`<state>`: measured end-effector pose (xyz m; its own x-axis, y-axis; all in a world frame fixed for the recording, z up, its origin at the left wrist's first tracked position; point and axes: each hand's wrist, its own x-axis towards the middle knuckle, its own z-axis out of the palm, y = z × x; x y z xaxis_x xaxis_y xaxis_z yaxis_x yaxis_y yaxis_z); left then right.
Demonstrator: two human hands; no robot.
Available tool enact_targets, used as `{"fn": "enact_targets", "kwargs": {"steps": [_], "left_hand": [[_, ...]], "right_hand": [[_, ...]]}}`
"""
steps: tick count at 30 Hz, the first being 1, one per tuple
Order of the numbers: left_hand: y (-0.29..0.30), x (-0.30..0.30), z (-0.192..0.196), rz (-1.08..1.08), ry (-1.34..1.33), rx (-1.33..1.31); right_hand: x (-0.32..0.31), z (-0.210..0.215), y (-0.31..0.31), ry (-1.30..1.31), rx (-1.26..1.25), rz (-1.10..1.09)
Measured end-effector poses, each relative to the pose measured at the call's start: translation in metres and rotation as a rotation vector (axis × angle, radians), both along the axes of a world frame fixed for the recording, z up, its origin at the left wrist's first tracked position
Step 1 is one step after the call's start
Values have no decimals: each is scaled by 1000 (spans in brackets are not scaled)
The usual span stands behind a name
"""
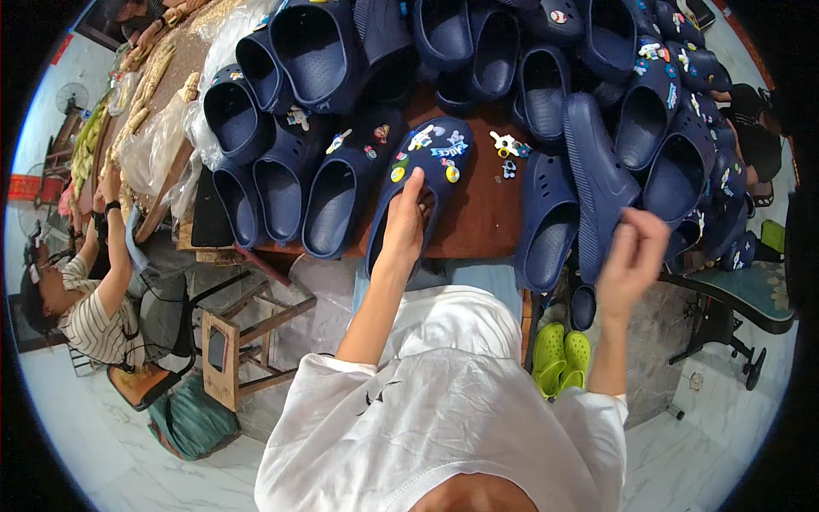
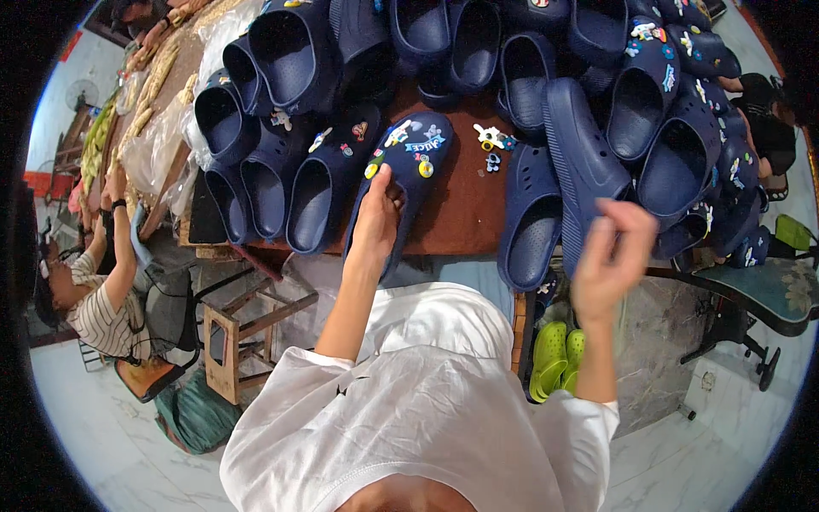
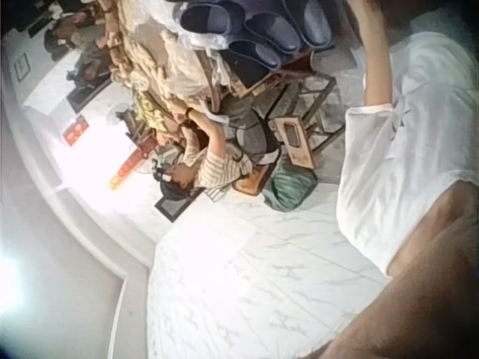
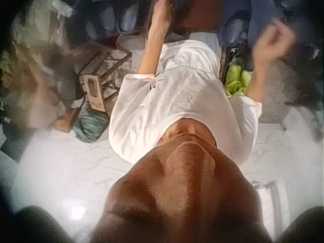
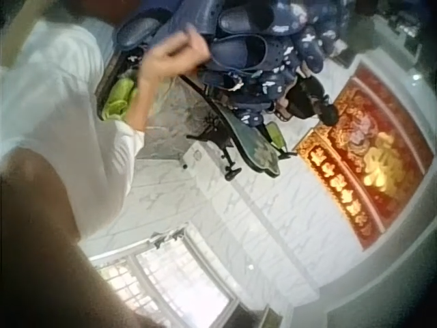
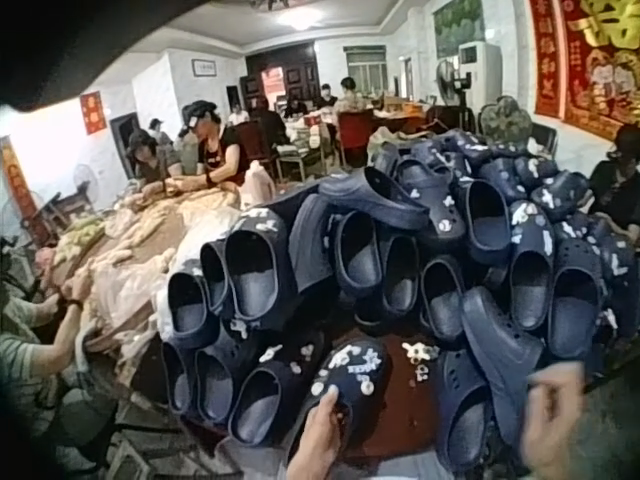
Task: Attaching decorative plastic charms to the holes of blue foam clogs.
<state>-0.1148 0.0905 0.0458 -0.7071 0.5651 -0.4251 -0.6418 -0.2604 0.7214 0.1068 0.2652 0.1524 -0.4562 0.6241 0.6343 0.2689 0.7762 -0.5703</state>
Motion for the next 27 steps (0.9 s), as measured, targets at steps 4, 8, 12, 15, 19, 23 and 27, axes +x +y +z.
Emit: {"fn": "enact_targets", "kwargs": {"steps": [4, 8, 12, 15, 19, 23, 27], "left_hand": [[6, -2, 3, 21, -65, -68], [2, 4, 8, 62, -75, -56], [-2, 17, 7, 136, -79, 3], [-2, 20, 14, 123, -78, -11], [-2, 18, 12, 103, -114, -35], [-1, 18, 8, 134, -131, -3], [3, 23, 10, 152, -127, 8]], "right_hand": [[-67, -40, -50, -142, -276, 323], [-124, -90, -63, -173, -654, 391], [-151, -114, -65, -167, -742, 336], [-154, -130, -59, -176, -815, 312], [-157, -122, -61, -222, -765, 317], [-160, -125, -65, -191, -583, 316], [-159, -133, -62, -123, -445, 312]]}}
